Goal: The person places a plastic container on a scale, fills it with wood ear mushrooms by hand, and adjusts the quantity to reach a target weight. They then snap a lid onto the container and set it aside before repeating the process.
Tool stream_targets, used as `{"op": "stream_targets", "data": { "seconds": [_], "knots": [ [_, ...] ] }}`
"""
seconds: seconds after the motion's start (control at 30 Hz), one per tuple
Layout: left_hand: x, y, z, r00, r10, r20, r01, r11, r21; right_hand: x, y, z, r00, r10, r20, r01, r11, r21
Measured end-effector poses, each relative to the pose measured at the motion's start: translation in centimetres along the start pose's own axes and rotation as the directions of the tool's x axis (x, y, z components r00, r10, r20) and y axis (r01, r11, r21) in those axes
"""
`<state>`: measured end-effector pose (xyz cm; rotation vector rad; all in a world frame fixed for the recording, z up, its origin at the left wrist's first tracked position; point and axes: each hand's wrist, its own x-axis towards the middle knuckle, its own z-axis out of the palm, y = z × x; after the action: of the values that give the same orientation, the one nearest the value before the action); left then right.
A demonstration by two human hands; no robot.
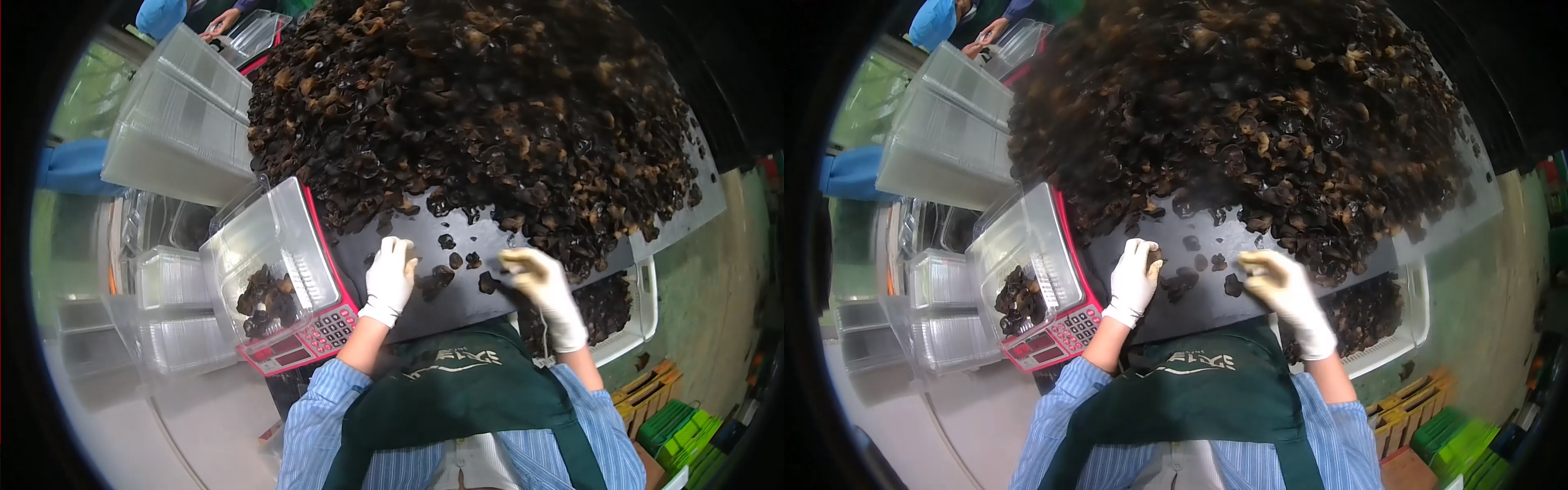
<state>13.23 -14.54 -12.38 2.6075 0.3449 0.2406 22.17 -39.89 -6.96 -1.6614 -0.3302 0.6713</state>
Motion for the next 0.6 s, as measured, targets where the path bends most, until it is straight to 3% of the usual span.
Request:
{"op": "stream_targets", "data": {
  "seconds": [0.03, 0.07, 0.17, 0.2, 0.3, 0.4, 0.57, 0.6],
  "knots": [
    [0.0, 0.0, -0.1, 1.000, 0.014, -0.026, -0.014, 1.000, -0.013, 1.0, 2.3, 1.5, 0.965, -0.263, 0.001, 0.251, 0.917, -0.310],
    [-0.1, 0.1, -0.2, 0.998, 0.010, -0.064, -0.014, 0.998, -0.060, 1.5, 3.0, 3.0, 0.921, -0.388, 0.010, 0.349, 0.816, -0.460],
    [-1.1, 1.7, -1.5, 0.992, -0.024, -0.122, 0.001, 0.982, -0.188, 3.5, 4.0, 5.8, 0.876, -0.459, 0.147, 0.430, 0.606, -0.669],
    [-1.7, 1.9, -1.8, 0.992, 0.066, -0.111, -0.081, 0.986, -0.145, 4.1, 3.8, 6.3, 0.848, -0.492, 0.198, 0.472, 0.530, -0.705],
    [-3.8, 3.3, -1.9, 0.989, 0.139, 0.050, -0.136, 0.989, -0.059, 6.0, 3.6, 7.2, 0.735, -0.566, 0.374, 0.640, 0.396, -0.658],
    [-4.8, 3.9, -1.0, 0.983, 0.143, 0.114, -0.143, 0.990, -0.002, 6.6, 5.2, 6.8, 0.664, -0.549, 0.507, 0.739, 0.383, -0.554],
    [-4.9, 2.7, 0.0, 0.997, 0.069, 0.047, -0.063, 0.992, -0.110, 6.6, 5.7, 6.5, 0.698, -0.631, 0.340, 0.671, 0.410, -0.618],
    [-5.2, 3.0, -0.7, 0.997, 0.036, 0.068, -0.021, 0.978, -0.209, 6.8, 5.3, 7.0, 0.748, -0.615, 0.248, 0.622, 0.521, -0.584]
  ]
}}
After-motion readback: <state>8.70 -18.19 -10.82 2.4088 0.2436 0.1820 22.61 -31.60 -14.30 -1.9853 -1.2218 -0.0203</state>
